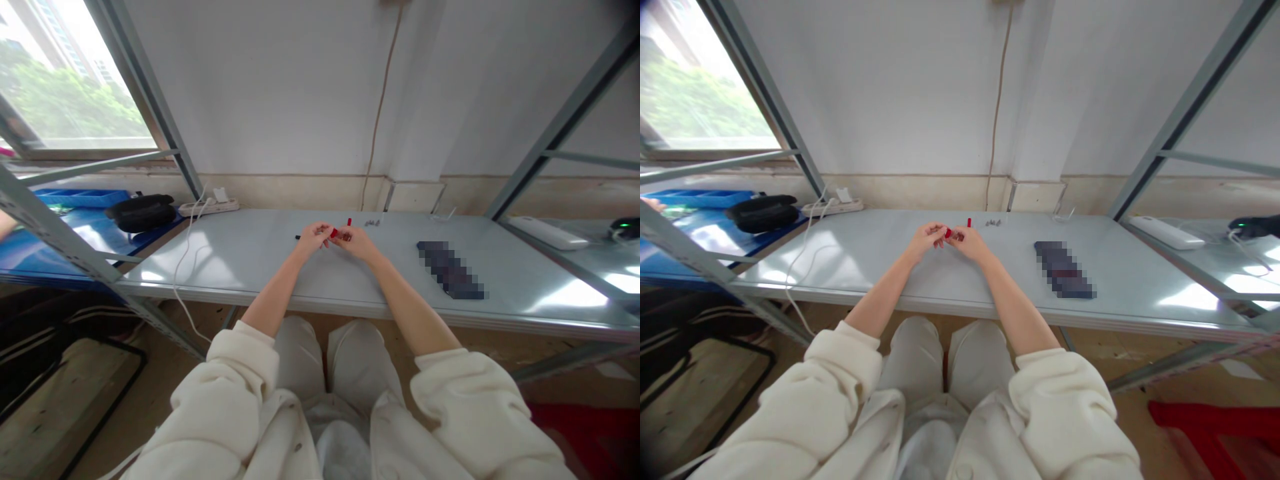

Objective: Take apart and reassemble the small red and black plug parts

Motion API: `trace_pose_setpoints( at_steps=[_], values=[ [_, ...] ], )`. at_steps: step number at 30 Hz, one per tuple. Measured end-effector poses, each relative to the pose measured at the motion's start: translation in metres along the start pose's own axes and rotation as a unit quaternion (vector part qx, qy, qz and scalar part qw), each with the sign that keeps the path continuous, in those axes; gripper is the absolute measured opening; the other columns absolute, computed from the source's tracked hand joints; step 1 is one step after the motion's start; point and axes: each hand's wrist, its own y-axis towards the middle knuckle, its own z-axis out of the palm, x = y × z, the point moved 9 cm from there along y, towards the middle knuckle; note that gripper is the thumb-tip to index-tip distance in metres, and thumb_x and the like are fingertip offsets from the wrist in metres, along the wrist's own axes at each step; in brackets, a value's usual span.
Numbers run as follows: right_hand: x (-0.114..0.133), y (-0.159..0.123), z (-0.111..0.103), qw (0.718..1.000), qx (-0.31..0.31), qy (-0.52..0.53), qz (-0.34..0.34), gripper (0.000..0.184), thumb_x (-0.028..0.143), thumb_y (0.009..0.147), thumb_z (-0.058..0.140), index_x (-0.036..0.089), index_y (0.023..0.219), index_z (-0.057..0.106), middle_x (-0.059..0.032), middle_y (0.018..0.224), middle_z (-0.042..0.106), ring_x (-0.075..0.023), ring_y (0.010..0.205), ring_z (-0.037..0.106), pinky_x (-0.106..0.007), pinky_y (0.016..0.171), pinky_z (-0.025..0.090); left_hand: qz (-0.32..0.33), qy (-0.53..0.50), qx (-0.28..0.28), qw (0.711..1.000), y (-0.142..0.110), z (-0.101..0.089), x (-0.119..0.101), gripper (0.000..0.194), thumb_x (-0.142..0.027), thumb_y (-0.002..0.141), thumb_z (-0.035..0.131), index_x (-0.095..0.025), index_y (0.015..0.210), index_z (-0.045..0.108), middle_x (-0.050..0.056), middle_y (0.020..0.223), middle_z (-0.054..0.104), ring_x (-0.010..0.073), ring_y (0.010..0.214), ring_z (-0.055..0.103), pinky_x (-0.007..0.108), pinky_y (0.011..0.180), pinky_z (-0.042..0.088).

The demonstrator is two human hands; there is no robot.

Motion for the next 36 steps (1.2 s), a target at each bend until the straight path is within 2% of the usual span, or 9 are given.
trace_pose_setpoints(
  at_steps=[4, 7, 9, 13, 17, 20, 26, 31, 36],
  values=[
    [-0.002, 0.000, 0.003, 1.000, 0.004, -0.031, 0.003, 0.021, 0.035, 0.071, 0.054, 0.015, 0.068, 0.058, 0.0003, 0.059, 0.054, -0.0090, 0.053, 0.043, -0.023, 0.054, 0.033, -0.004, 0.005, -0.002, 1.000, 0.000, 0.001, 0.000, 0.020, -0.032, 0.076, 0.053, -0.014, 0.082, 0.057, -0.001, 0.060, 0.056, 0.0052, 0.045, 0.049, 0.018, 0.045, 0.035],
    [-0.010, 0.003, -0.001, 0.996, -0.010, -0.087, 0.024, 0.018, 0.032, 0.072, 0.054, 0.015, 0.070, 0.059, -0.0007, 0.061, 0.056, -0.0101, 0.056, 0.046, -0.023, 0.056, 0.034, -0.002, 0.045, -0.039, 0.998, 0.001, -0.006, 0.001, 0.016, -0.027, 0.077, 0.051, -0.014, 0.083, 0.057, 0.000, 0.062, 0.057, 0.0060, 0.047, 0.050, 0.020, 0.052, 0.040],
    [-0.019, 0.006, -0.008, 0.989, -0.016, -0.138, 0.046, 0.015, 0.029, 0.072, 0.055, 0.015, 0.071, 0.059, -0.0020, 0.065, 0.058, -0.0111, 0.059, 0.048, -0.023, 0.058, 0.035, 0.009, 0.122, -0.085, 0.989, 0.001, -0.015, -0.001, 0.014, -0.024, 0.077, 0.050, -0.014, 0.083, 0.057, 0.001, 0.064, 0.058, 0.0075, 0.053, 0.051, 0.022, 0.057, 0.042],
    [-0.046, 0.016, -0.027, 0.965, 0.002, -0.227, 0.133, 0.010, 0.026, 0.069, 0.058, 0.016, 0.069, 0.061, -0.0055, 0.072, 0.062, -0.0138, 0.065, 0.053, -0.024, 0.059, 0.036, 0.037, 0.308, -0.150, 0.939, -0.004, -0.025, -0.008, 0.014, -0.022, 0.077, 0.049, -0.017, 0.084, 0.060, 0.003, 0.073, 0.063, 0.0110, 0.066, 0.056, 0.024, 0.069, 0.042],
    [-0.075, 0.020, -0.044, 0.936, 0.040, -0.253, 0.239, 0.007, 0.023, 0.065, 0.061, 0.017, 0.066, 0.063, -0.0057, 0.069, 0.063, -0.0154, 0.065, 0.056, -0.024, 0.056, 0.037, 0.032, 0.386, -0.140, 0.911, -0.006, -0.023, -0.007, 0.018, -0.024, 0.079, 0.046, -0.019, 0.089, 0.060, 0.004, 0.080, 0.065, 0.0133, 0.074, 0.058, 0.026, 0.072, 0.041],
    [-0.088, 0.020, -0.049, 0.928, 0.048, -0.240, 0.279, 0.007, 0.023, 0.065, 0.060, 0.017, 0.066, 0.064, -0.0055, 0.067, 0.064, -0.0152, 0.063, 0.057, -0.024, 0.055, 0.038, 0.022, 0.407, -0.124, 0.905, -0.005, -0.020, -0.003, 0.019, -0.023, 0.079, 0.046, -0.018, 0.089, 0.061, 0.005, 0.081, 0.065, 0.0142, 0.075, 0.058, 0.026, 0.072, 0.041],
    [-0.090, 0.019, -0.043, 0.939, 0.006, -0.246, 0.242, 0.014, 0.028, 0.067, 0.059, 0.017, 0.071, 0.066, -0.0075, 0.074, 0.065, -0.0171, 0.072, 0.059, -0.024, 0.059, 0.040, 0.009, 0.415, -0.095, 0.905, -0.003, -0.015, 0.002, 0.019, -0.023, 0.078, 0.045, -0.019, 0.085, 0.062, 0.004, 0.081, 0.066, 0.0145, 0.078, 0.059, 0.027, 0.074, 0.041],
    [-0.088, 0.020, -0.032, 0.943, -0.006, -0.257, 0.211, 0.016, 0.029, 0.069, 0.059, 0.016, 0.074, 0.066, -0.0088, 0.079, 0.066, -0.0182, 0.076, 0.059, -0.025, 0.065, 0.041, -0.004, 0.414, -0.098, 0.905, -0.003, -0.016, 0.002, 0.019, -0.024, 0.079, 0.045, -0.019, 0.086, 0.062, 0.004, 0.082, 0.066, 0.0146, 0.079, 0.058, 0.027, 0.076, 0.041],
    [-0.090, 0.022, -0.029, 0.947, -0.020, -0.250, 0.200, 0.017, 0.030, 0.071, 0.057, 0.016, 0.075, 0.066, -0.0099, 0.081, 0.066, -0.0189, 0.076, 0.059, -0.026, 0.065, 0.041, 0.011, 0.399, -0.100, 0.912, -0.003, -0.016, 0.002, 0.017, -0.024, 0.078, 0.046, -0.018, 0.083, 0.061, 0.005, 0.080, 0.066, 0.0162, 0.077, 0.058, 0.029, 0.074, 0.041]
  ],
)
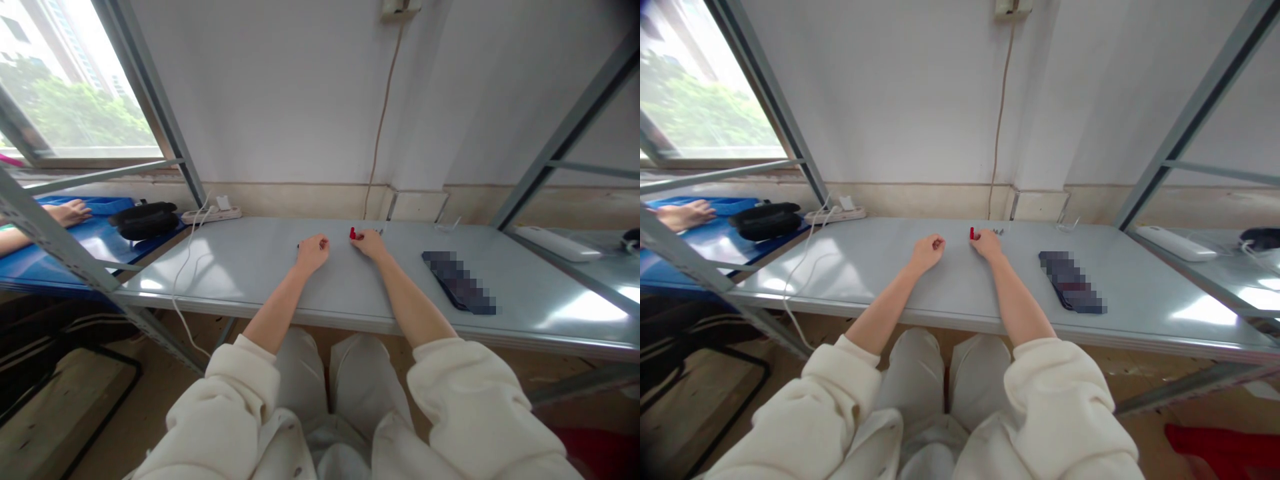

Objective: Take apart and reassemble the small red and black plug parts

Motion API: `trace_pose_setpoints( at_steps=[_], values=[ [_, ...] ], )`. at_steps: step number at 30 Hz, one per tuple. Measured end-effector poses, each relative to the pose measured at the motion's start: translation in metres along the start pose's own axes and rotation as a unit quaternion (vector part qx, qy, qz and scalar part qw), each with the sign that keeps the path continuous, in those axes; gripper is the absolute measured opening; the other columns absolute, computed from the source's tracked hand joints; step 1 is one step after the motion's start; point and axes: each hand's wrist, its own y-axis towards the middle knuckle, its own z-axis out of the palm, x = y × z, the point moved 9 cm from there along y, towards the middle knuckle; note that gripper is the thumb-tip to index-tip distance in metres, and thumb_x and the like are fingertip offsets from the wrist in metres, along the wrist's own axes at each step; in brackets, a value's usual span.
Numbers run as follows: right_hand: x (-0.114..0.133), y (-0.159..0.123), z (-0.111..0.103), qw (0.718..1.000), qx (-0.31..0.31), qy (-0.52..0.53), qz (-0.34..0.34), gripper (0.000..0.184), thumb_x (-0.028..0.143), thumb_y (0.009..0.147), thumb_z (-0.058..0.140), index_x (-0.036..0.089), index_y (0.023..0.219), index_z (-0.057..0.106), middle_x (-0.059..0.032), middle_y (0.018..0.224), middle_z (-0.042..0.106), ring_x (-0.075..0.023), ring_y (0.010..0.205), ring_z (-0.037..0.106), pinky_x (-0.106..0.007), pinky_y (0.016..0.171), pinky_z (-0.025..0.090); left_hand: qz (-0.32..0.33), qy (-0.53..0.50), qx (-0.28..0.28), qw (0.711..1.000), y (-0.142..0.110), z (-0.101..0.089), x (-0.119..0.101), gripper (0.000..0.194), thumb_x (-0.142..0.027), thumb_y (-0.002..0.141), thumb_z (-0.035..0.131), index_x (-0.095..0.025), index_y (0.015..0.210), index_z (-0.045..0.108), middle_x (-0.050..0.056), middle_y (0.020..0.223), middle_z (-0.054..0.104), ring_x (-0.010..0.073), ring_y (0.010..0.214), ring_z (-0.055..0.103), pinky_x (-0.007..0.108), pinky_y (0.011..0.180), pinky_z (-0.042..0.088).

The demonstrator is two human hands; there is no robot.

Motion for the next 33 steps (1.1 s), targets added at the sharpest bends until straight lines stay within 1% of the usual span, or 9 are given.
trace_pose_setpoints(
  at_steps=[10, 15, 21, 25, 29, 33],
  values=[
    [0.000, -0.001, 0.003, 1.000, -0.012, 0.003, 0.013, 0.022, 0.031, 0.074, 0.056, 0.015, 0.084, 0.066, -0.0114, 0.087, 0.065, -0.0195, 0.082, 0.059, -0.027, 0.069, 0.042, 0.004, -0.008, 0.002, 1.000, 0.000, -0.001, -0.001, 0.016, -0.023, 0.078, 0.046, -0.019, 0.083, 0.061, 0.005, 0.080, 0.065, 0.0161, 0.077, 0.058, 0.028, 0.074, 0.041],
    [-0.004, -0.002, -0.001, 1.000, -0.009, 0.015, 0.006, 0.020, 0.032, 0.074, 0.059, 0.014, 0.079, 0.066, -0.0112, 0.083, 0.065, -0.0192, 0.079, 0.059, -0.027, 0.070, 0.042, 0.003, -0.011, -0.001, 1.000, 0.000, -0.002, -0.001, 0.016, -0.022, 0.078, 0.046, -0.018, 0.082, 0.061, 0.006, 0.080, 0.065, 0.0166, 0.077, 0.058, 0.029, 0.074, 0.040],
    [-0.019, -0.001, -0.010, 1.000, -0.006, 0.005, 0.029, 0.011, 0.022, 0.073, 0.060, 0.014, 0.077, 0.065, -0.0115, 0.085, 0.066, -0.0182, 0.080, 0.059, -0.026, 0.071, 0.042, -0.026, -0.018, -0.016, 0.999, 0.002, -0.009, 0.005, 0.015, -0.022, 0.078, 0.047, -0.019, 0.081, 0.061, 0.006, 0.080, 0.064, 0.0172, 0.078, 0.058, 0.030, 0.076, 0.040],
    [-0.020, -0.001, -0.009, 1.000, -0.003, -0.002, 0.025, 0.011, 0.018, 0.073, 0.058, 0.013, 0.078, 0.066, -0.0116, 0.086, 0.066, -0.0178, 0.081, 0.059, -0.026, 0.072, 0.042, -0.054, -0.018, -0.032, 0.998, 0.003, -0.014, 0.012, 0.016, -0.022, 0.078, 0.046, -0.019, 0.080, 0.061, 0.007, 0.080, 0.065, 0.0180, 0.078, 0.058, 0.032, 0.075, 0.040],
    [-0.016, -0.002, -0.009, 1.000, -0.011, -0.010, 0.012, 0.012, 0.024, 0.073, 0.059, 0.015, 0.076, 0.067, -0.0111, 0.083, 0.066, -0.0186, 0.079, 0.059, -0.027, 0.071, 0.042, -0.070, -0.019, -0.028, 0.997, 0.002, -0.013, 0.016, 0.015, -0.022, 0.077, 0.046, -0.018, 0.077, 0.060, 0.007, 0.080, 0.065, 0.0181, 0.077, 0.057, 0.033, 0.077, 0.040],
    [-0.015, -0.003, -0.007, 1.000, -0.021, -0.015, 0.004, 0.017, 0.030, 0.074, 0.059, 0.015, 0.075, 0.068, -0.0113, 0.081, 0.066, -0.0196, 0.079, 0.059, -0.027, 0.070, 0.042, -0.089, -0.015, -0.031, 0.995, 0.001, -0.014, 0.020, 0.014, -0.021, 0.076, 0.047, -0.018, 0.076, 0.060, 0.008, 0.080, 0.064, 0.0193, 0.079, 0.058, 0.034, 0.078, 0.039]
  ],
)
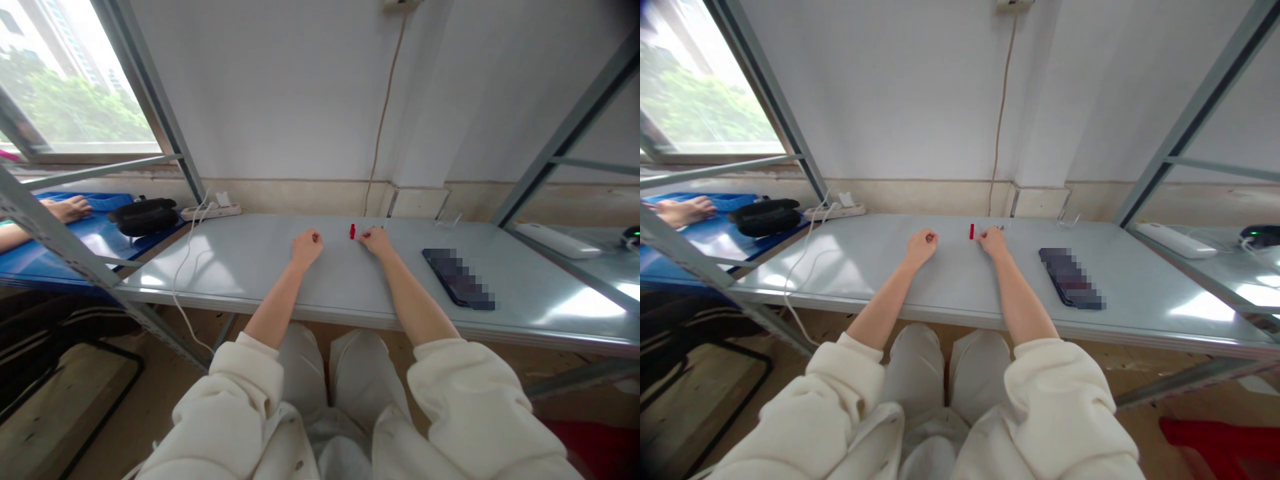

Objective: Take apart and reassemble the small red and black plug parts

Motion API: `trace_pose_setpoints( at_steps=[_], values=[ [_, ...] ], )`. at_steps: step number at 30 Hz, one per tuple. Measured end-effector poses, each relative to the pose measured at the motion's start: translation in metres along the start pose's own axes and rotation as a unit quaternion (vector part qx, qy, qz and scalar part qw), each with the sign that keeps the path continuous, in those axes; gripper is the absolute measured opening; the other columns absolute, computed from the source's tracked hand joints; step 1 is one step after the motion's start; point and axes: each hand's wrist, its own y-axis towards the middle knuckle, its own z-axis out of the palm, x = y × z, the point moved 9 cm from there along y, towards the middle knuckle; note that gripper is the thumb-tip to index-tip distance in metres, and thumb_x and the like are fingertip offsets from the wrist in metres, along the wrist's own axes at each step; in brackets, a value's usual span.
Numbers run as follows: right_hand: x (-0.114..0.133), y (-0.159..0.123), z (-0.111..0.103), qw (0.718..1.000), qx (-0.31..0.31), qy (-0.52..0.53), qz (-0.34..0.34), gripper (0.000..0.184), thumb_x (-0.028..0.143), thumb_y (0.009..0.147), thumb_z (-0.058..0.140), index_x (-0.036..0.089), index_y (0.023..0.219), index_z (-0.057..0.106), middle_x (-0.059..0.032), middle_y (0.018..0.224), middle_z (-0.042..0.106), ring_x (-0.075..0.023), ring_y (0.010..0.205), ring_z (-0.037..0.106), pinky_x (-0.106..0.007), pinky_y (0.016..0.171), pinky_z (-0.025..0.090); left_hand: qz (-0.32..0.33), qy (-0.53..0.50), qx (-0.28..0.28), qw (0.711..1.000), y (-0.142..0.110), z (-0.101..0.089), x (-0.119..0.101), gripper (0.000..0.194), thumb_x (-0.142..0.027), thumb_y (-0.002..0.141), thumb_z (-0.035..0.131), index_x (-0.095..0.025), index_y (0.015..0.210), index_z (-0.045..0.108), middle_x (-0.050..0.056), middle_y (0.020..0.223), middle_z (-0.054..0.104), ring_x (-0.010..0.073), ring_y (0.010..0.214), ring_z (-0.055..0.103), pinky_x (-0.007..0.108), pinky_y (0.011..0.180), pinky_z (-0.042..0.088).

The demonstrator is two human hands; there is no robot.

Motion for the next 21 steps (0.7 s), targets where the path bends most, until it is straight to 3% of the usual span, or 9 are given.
trace_pose_setpoints(
  at_steps=[8, 13, 21],
  values=[
    [-0.001, 0.002, 0.005, 1.000, 0.011, -0.014, -0.002, 0.025, 0.036, 0.075, 0.057, 0.015, 0.075, 0.070, -0.0124, 0.078, 0.066, -0.0220, 0.078, 0.059, -0.028, 0.065, 0.041, -0.067, -0.065, -0.027, 0.995, 0.008, -0.012, 0.021, 0.017, -0.026, 0.077, 0.045, -0.018, 0.071, 0.059, 0.008, 0.073, 0.064, 0.0188, 0.076, 0.058, 0.033, 0.072, 0.041],
    [0.000, 0.002, 0.004, 1.000, 0.003, -0.022, -0.002, 0.024, 0.037, 0.074, 0.058, 0.016, 0.075, 0.070, -0.0111, 0.079, 0.067, -0.0204, 0.077, 0.059, -0.027, 0.066, 0.041, -0.114, -0.030, -0.044, 0.992, 0.007, -0.024, 0.031, 0.015, -0.025, 0.076, 0.046, -0.019, 0.073, 0.059, 0.010, 0.082, 0.065, 0.0221, 0.084, 0.058, 0.037, 0.076, 0.040],
    [0.000, 0.003, 0.005, 0.999, 0.004, -0.032, -0.007, 0.028, 0.039, 0.076, 0.056, 0.015, 0.074, 0.070, -0.0119, 0.077, 0.066, -0.0212, 0.077, 0.059, -0.029, 0.067, 0.042, -0.099, 0.066, 0.015, 0.993, 0.000, -0.014, 0.026, 0.010, -0.019, 0.071, 0.049, -0.018, 0.070, 0.059, 0.011, 0.087, 0.065, 0.0270, 0.090, 0.057, 0.046, 0.083, 0.035]
  ],
)
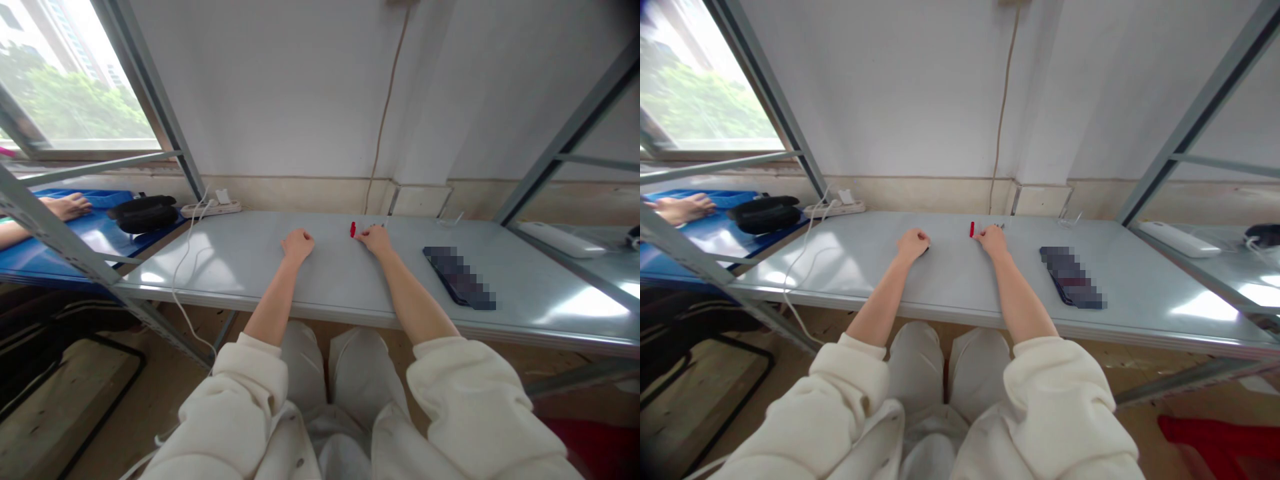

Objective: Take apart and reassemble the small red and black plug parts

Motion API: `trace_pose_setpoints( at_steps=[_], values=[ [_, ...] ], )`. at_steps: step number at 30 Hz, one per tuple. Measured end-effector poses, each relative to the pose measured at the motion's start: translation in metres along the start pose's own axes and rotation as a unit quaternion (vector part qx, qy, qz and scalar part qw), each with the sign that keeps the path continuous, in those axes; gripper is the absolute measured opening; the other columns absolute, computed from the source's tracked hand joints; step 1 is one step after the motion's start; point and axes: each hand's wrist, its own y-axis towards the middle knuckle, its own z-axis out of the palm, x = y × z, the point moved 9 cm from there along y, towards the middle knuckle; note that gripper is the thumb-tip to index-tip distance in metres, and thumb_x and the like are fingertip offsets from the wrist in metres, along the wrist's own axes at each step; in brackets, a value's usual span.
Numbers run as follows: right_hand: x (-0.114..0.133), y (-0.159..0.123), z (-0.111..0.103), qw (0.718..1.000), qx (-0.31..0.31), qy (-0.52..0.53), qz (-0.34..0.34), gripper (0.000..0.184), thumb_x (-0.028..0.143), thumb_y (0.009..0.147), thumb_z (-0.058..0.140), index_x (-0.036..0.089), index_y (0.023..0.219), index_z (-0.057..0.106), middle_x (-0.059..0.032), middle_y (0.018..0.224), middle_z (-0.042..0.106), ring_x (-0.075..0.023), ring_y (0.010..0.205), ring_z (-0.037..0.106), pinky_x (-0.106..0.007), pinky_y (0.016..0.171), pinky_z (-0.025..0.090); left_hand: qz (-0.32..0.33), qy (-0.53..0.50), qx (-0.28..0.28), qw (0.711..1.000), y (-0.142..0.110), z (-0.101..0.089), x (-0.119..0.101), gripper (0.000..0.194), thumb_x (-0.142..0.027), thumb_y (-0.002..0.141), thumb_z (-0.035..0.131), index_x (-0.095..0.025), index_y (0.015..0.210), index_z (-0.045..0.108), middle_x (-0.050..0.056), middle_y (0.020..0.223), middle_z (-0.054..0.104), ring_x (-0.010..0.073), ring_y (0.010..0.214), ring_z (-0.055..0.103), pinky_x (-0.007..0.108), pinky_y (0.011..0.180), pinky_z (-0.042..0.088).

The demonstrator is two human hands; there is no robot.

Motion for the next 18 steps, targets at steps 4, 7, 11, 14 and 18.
trace_pose_setpoints(
  at_steps=[4, 7, 11, 14, 18],
  values=[
    [0.001, -0.002, -0.001, 1.000, 0.020, -0.006, 0.001, 0.027, 0.040, 0.073, 0.059, 0.016, 0.074, 0.070, -0.0120, 0.078, 0.065, -0.0216, 0.079, 0.059, -0.029, 0.069, 0.042, 0.007, 0.024, 0.011, 1.000, -0.001, 0.002, 0.002, 0.006, -0.020, 0.069, 0.054, -0.018, 0.070, 0.059, 0.012, 0.089, 0.065, 0.0280, 0.094, 0.056, 0.047, 0.085, 0.035],
    [0.000, -0.007, -0.005, 0.999, 0.030, -0.017, 0.019, 0.027, 0.040, 0.071, 0.062, 0.014, 0.075, 0.069, -0.0139, 0.083, 0.065, -0.0230, 0.082, 0.059, -0.030, 0.070, 0.043, 0.007, 0.039, 0.025, 0.999, 0.000, 0.005, 0.004, 0.007, -0.024, 0.069, 0.056, -0.017, 0.070, 0.060, 0.013, 0.091, 0.064, 0.0297, 0.096, 0.056, 0.048, 0.085, 0.034],
    [0.001, -0.014, -0.018, 0.998, 0.016, -0.025, 0.048, 0.030, 0.037, 0.071, 0.063, 0.012, 0.088, 0.067, -0.0161, 0.090, 0.065, -0.0247, 0.088, 0.059, -0.031, 0.072, 0.043, 0.006, 0.054, 0.037, 0.998, 0.001, 0.008, 0.006, 0.009, -0.025, 0.068, 0.057, -0.018, 0.072, 0.061, 0.013, 0.094, 0.064, 0.0304, 0.098, 0.055, 0.048, 0.085, 0.034],
    [0.007, -0.018, -0.023, 0.998, 0.024, -0.013, 0.054, 0.028, 0.035, 0.073, 0.061, 0.013, 0.089, 0.067, -0.0139, 0.082, 0.066, -0.0241, 0.087, 0.060, -0.031, 0.071, 0.043, 0.000, 0.069, 0.048, 0.996, 0.000, 0.010, 0.005, 0.011, -0.027, 0.068, 0.059, -0.018, 0.074, 0.062, 0.012, 0.095, 0.064, 0.0292, 0.099, 0.055, 0.046, 0.086, 0.035],
    [0.018, -0.025, -0.032, 0.999, 0.021, 0.007, 0.043, 0.024, 0.034, 0.075, 0.057, 0.015, 0.087, 0.067, -0.0101, 0.074, 0.066, -0.0222, 0.084, 0.060, -0.030, 0.070, 0.043, 0.000, 0.092, 0.061, 0.994, -0.002, 0.012, 0.004, 0.012, -0.028, 0.066, 0.060, -0.019, 0.074, 0.063, 0.009, 0.097, 0.065, 0.0263, 0.098, 0.055, 0.044, 0.087, 0.034]
  ],
)
